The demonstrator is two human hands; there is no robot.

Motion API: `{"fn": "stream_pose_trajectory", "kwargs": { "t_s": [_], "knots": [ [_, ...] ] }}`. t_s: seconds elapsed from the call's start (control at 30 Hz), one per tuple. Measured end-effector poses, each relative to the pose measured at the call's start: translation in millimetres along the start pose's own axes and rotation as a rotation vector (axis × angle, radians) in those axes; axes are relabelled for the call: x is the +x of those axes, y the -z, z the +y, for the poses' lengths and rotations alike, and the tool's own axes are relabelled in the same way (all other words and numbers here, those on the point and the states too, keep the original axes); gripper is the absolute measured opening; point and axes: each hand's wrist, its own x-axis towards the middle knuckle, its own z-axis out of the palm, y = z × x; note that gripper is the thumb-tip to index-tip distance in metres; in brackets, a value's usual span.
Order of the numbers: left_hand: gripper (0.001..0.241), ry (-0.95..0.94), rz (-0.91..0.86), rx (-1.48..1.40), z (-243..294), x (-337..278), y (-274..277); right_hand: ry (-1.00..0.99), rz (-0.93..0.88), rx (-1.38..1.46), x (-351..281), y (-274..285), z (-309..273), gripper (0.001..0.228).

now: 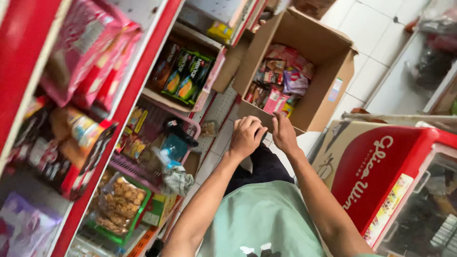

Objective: The person takes packaged snack items from a cardboard box, wipes them with a cloth, and places them on store shelves. They also use a barcode scanner on some items before arranging them on the shelves.

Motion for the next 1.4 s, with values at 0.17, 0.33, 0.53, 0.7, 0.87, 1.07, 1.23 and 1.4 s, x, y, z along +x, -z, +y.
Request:
{"fn": "stream_pose_trajectory", "kwargs": {
  "t_s": [0.17,0.33,0.53,0.7,0.87,1.07,1.23,1.4],
  "knots": [
    [0.018,-0.136,0.033,0.057,-15.0,57.2,-27.6,-0.163,-0.199,-0.164,20.3,15.0,24.2,0.020],
    [0.044,-0.144,-0.009,0.256,-31.7,120.8,-27.2,-0.545,-0.409,0.090,84.3,-4.0,80.9,0.026],
    [0.083,0.101,-0.291,0.421,-41.3,164.0,-32.7,-0.533,-0.429,0.111,129.7,-78.6,158.0,0.037],
    [0.077,0.134,-0.287,0.497,-48.2,167.1,-38.9,-0.306,-0.469,-0.085,143.0,-123.8,187.9,0.035],
    [0.074,0.160,-0.301,0.492,-48.2,169.4,-41.2,-0.324,-0.582,-0.003,158.3,-135.1,185.1,0.043],
    [0.069,0.169,-0.286,0.474,-49.2,167.8,-43.1,-0.429,-0.623,-0.031,162.5,-135.0,179.6,0.036],
    [0.068,0.162,-0.264,0.476,-46.2,169.7,-45.4,-0.596,-0.553,0.000,163.9,-134.6,195.1,0.068],
    [0.068,0.170,-0.272,0.475,-46.6,172.5,-45.7,-0.600,-0.527,0.056,161.0,-143.4,193.2,0.074]
  ]
}}
